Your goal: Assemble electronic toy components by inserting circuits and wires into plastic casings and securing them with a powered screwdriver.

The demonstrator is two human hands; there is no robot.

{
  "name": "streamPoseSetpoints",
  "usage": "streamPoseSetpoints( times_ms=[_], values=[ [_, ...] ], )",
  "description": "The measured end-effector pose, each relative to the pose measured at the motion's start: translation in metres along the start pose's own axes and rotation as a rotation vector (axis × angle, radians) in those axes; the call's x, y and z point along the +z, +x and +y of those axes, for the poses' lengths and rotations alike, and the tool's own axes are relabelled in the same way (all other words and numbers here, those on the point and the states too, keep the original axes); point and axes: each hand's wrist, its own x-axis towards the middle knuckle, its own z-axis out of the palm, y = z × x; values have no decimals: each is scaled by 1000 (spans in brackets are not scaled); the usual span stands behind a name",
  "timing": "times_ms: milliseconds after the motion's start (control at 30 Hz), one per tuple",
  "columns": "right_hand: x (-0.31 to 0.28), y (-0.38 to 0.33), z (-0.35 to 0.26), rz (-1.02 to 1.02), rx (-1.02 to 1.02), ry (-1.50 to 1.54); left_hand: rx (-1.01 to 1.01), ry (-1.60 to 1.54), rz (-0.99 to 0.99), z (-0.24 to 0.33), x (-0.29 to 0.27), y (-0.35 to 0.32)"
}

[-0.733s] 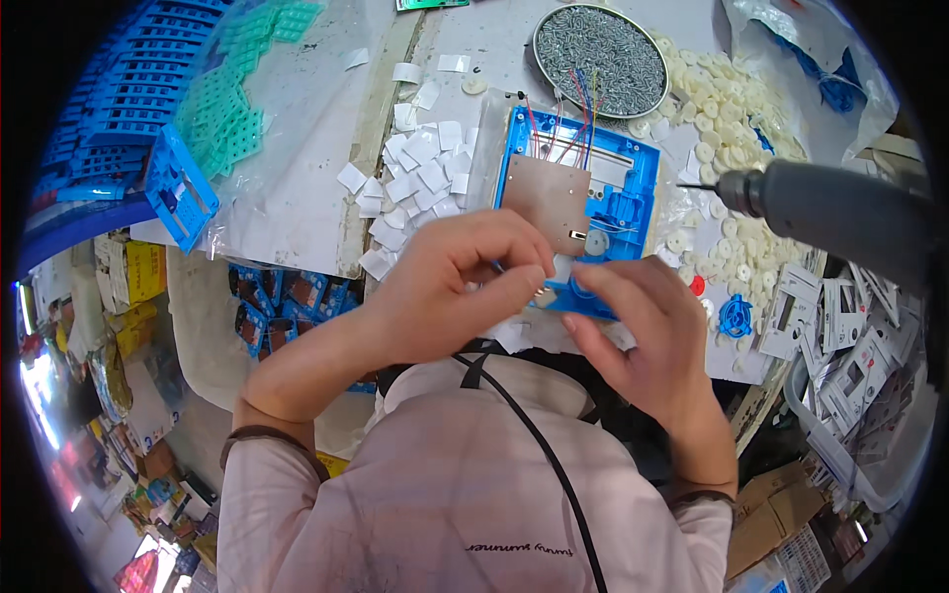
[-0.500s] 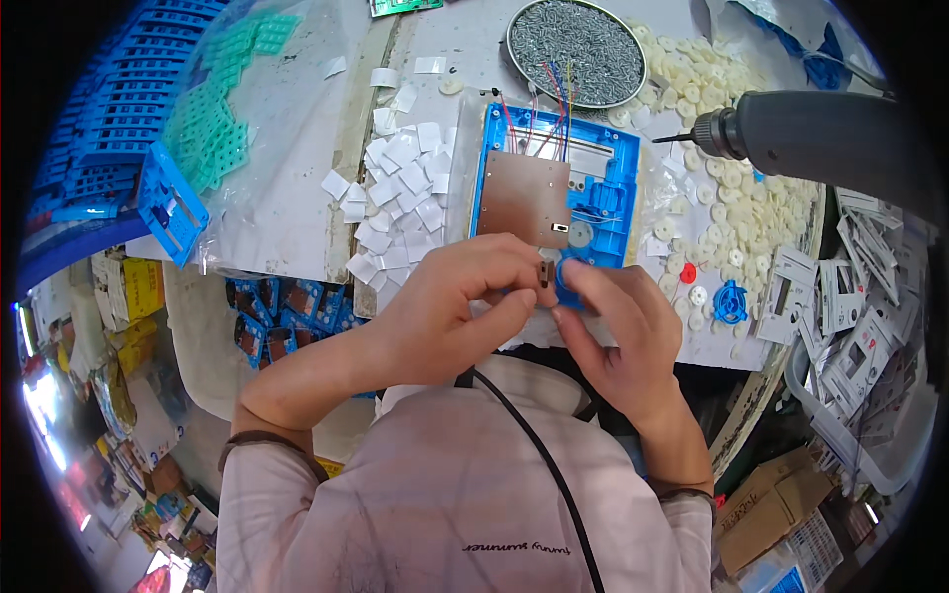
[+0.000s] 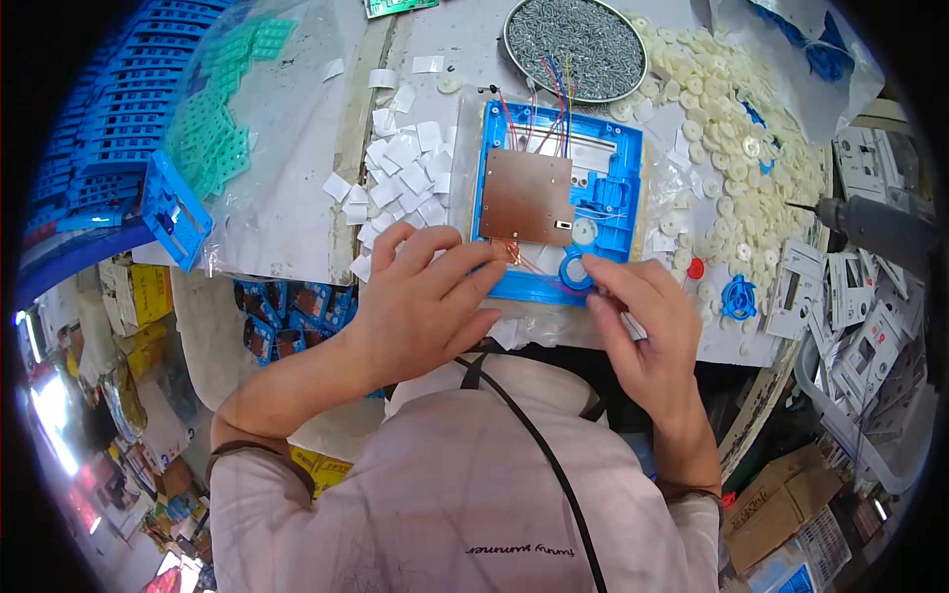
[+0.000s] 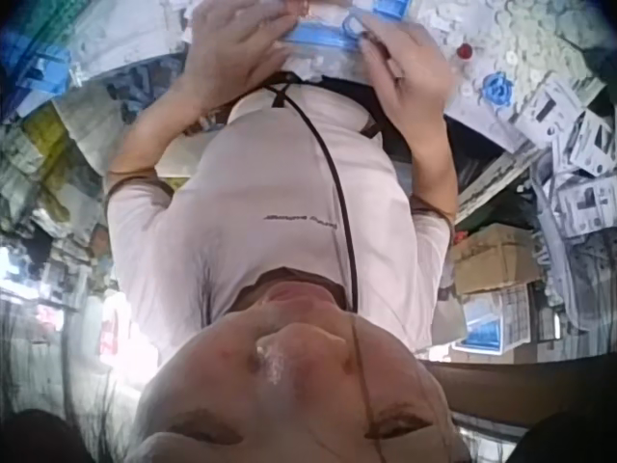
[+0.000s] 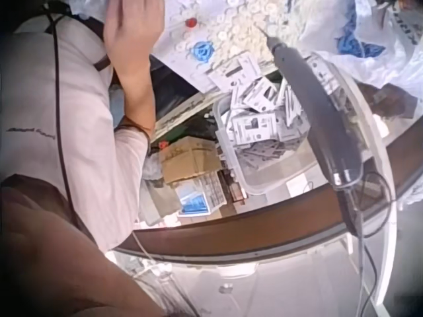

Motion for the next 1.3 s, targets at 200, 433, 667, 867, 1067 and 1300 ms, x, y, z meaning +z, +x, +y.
streamPoseSetpoints(
  times_ms=[200, 433, 667, 867, 1067, 1300],
  values=[
    [-10, 3, 8, -27, 174, 97, 9, 131, -116, 3, 3, 2],
    [-17, -8, 3, -110, 361, 212, 63, 187, -139, 0, 0, 2],
    [-10, -21, 13, -82, 76, 0, 58, 163, -130, -1, 3, 2],
    [-7, -18, 25, -112, 54, -1, 62, 156, -70, -5, 10, -3],
    [-7, -8, 45, -161, -51, 69, 76, 128, -42, -10, 11, -3],
    [0, -18, 60, -107, -261, -65, 46, 128, -93, -7, 4, 1]
  ],
)
